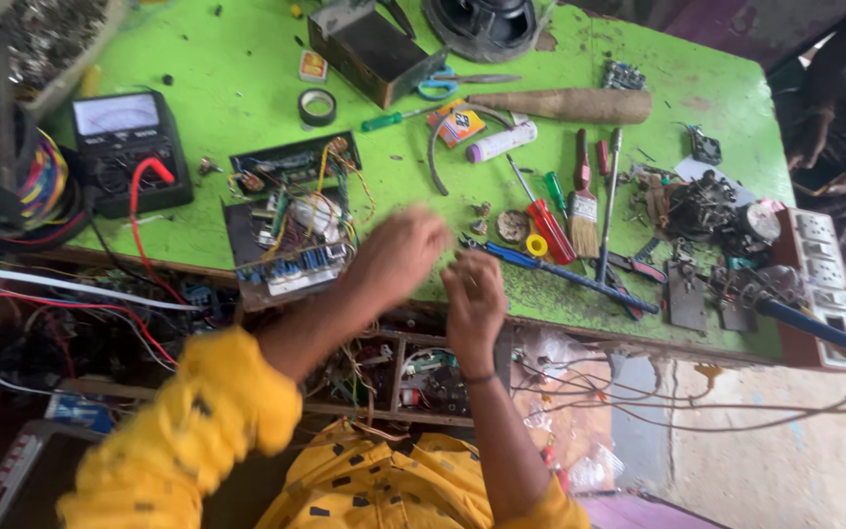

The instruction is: The person works on a disassembled electronic device on a cluttered green workbench. They use a screwdriver to adjust internal components, then attach a black plastic casing and connect wires. The person also uses a soldering iron to work on the device's circuitry.

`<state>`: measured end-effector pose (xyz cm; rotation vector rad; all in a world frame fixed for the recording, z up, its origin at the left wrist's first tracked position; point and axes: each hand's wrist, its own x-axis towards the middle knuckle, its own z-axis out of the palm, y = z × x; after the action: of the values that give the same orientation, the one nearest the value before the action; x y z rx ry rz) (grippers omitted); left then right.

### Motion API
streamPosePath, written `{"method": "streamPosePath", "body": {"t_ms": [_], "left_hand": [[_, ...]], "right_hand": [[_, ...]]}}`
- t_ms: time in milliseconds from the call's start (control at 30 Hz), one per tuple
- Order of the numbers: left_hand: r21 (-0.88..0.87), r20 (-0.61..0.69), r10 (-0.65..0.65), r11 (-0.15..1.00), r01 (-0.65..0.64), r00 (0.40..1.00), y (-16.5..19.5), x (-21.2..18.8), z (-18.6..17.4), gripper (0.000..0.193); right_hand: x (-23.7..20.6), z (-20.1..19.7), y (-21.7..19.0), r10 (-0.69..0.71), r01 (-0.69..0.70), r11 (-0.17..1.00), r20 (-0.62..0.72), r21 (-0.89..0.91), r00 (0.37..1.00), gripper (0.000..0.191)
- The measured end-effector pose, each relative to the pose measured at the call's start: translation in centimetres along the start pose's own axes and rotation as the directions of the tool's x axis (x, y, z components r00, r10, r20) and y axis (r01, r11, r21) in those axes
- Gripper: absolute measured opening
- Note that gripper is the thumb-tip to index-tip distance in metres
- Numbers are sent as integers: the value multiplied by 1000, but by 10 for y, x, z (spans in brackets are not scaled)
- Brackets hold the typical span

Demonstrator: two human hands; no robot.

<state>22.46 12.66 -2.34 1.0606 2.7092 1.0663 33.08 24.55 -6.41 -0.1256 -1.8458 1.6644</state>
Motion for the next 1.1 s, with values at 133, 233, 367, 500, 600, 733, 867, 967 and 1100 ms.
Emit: {"method": "streamPosePath", "body": {"t_ms": [133,233,367,500,600,733,867,967,1100], "left_hand": [[-718,273,-190,612,331,943,9,-79,11,27],[-940,336,-179,-126,317,925,5,-117,26,16],[-945,326,-321,-148,293,889,-1,-149,36,15],[-953,300,-335,-145,266,893,-3,-172,28,15],[-950,308,-355,-167,264,883,-6,-189,18,14],[-959,274,-468,-196,204,840,-17,-205,9,19],[-958,256,-516,-246,145,817,-26,-209,4,21],[-965,229,-518,-234,121,824,-27,-205,-4,23],[-982,141,-544,-180,49,827,-23,-191,-26,24]], "right_hand": [[-37,-7,-22,-80,85,993,62,-82,995,11],[-58,-6,-35,-91,112,979,128,-169,988,14],[-62,-16,-49,-87,192,929,317,-315,944,16],[18,-63,-33,-413,393,560,166,-729,895,14],[95,-120,-6,-96,140,434,109,-890,989,24],[128,-163,31,213,119,416,224,-901,951,35],[128,-166,49,216,191,269,253,-944,943,35],[133,-163,38,148,129,348,191,-929,970,27],[122,-164,-20,45,-26,795,16,-606,999,19]]}}
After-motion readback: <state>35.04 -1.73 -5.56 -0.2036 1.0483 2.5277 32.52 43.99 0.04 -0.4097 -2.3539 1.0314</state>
